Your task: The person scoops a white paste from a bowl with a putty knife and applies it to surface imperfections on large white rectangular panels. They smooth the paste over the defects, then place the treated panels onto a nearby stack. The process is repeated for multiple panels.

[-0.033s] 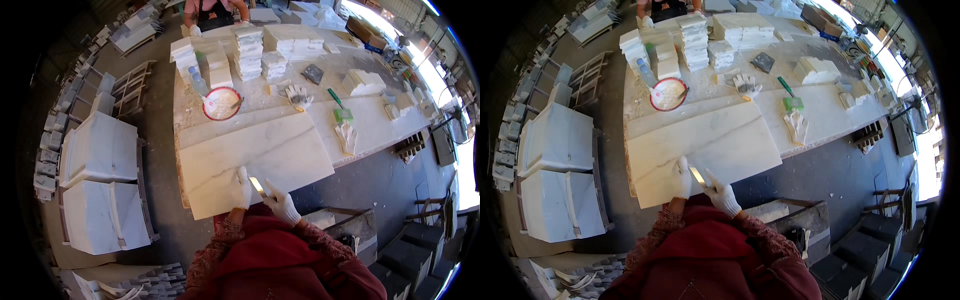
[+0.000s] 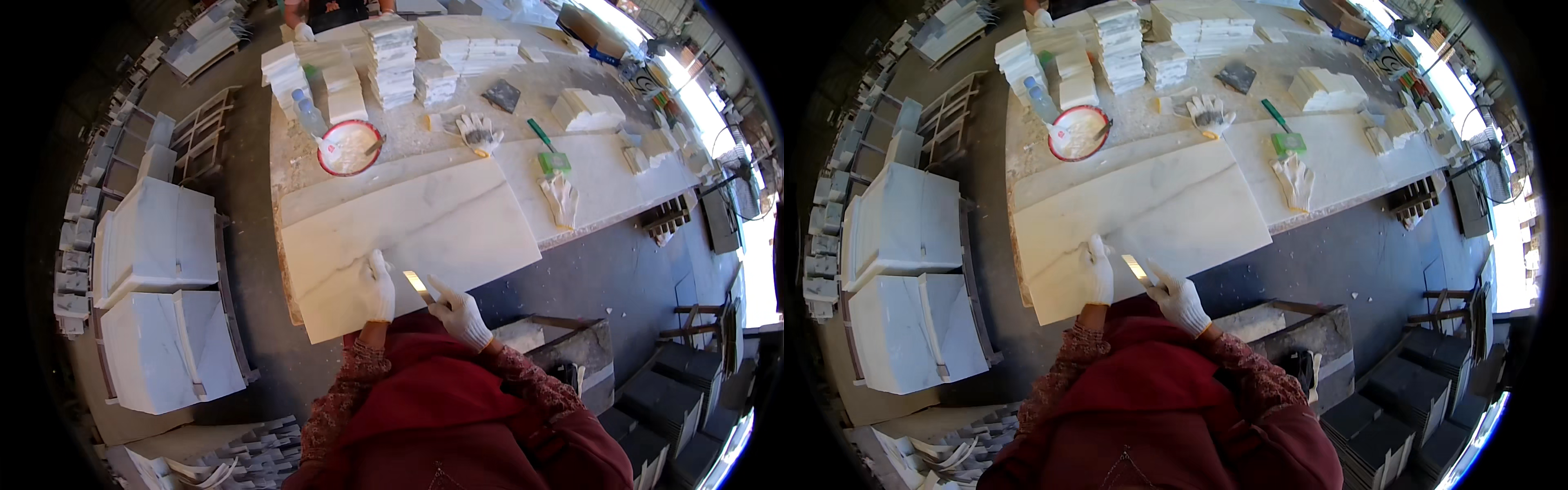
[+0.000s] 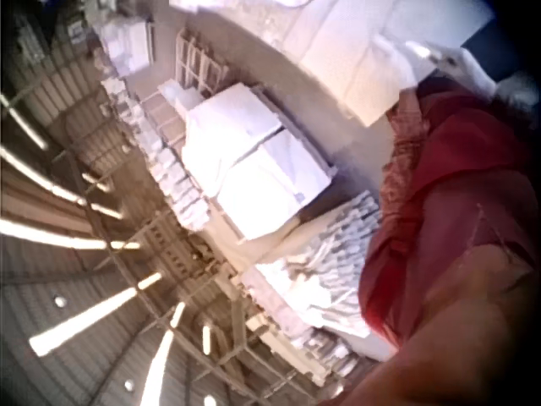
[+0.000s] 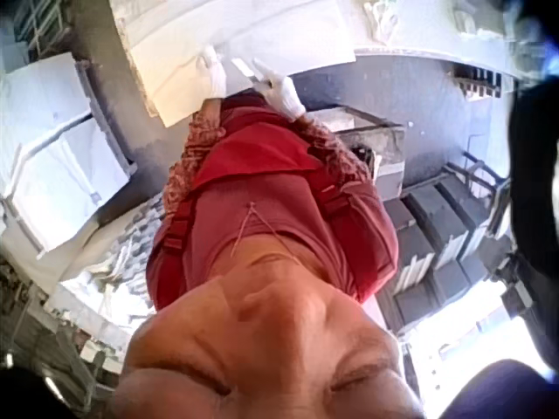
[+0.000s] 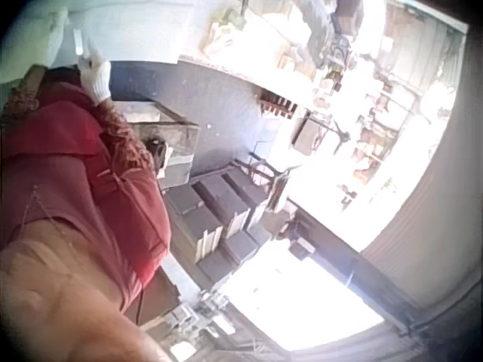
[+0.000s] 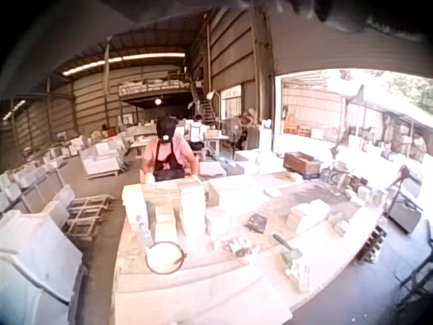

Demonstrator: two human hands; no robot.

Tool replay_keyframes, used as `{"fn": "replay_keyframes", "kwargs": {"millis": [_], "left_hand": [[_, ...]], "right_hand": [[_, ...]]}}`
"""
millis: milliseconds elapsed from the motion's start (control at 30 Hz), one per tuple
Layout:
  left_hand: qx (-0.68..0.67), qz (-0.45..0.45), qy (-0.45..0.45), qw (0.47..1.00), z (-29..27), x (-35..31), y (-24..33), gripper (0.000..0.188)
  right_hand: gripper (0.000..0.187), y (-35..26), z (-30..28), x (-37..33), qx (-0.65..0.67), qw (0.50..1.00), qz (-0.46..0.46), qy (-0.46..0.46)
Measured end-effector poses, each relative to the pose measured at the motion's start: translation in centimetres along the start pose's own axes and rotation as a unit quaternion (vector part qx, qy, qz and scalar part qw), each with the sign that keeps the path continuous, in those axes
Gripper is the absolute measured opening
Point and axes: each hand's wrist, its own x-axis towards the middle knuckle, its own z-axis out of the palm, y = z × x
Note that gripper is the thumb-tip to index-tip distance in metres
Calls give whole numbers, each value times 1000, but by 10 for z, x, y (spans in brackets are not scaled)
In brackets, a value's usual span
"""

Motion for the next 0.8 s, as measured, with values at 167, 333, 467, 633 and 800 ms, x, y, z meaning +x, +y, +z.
{"fn": "replay_keyframes", "kwargs": {"millis": [167, 333, 467, 633, 800], "left_hand": [[170, 138, 76, 973, -54, 16, -41, 34], [364, 369, 45, 854, -37, 1, -79, 40], [418, 342, -40, 841, -11, -8, -95, 50], [414, 344, -54, 841, -11, -7, -86, 50], [422, 359, -34, 832, -9, -5, -89, 49]], "right_hand": [[17, 65, -69, -9, -83, 973, 78, 203], [6, 115, -121, 6, -272, 888, 86, 361], [22, 120, -125, 43, -231, 900, 116, 352], [32, 122, -118, 53, -304, 894, 54, 325], [32, 127, -115, 54, -341, 887, 38, 308]]}}
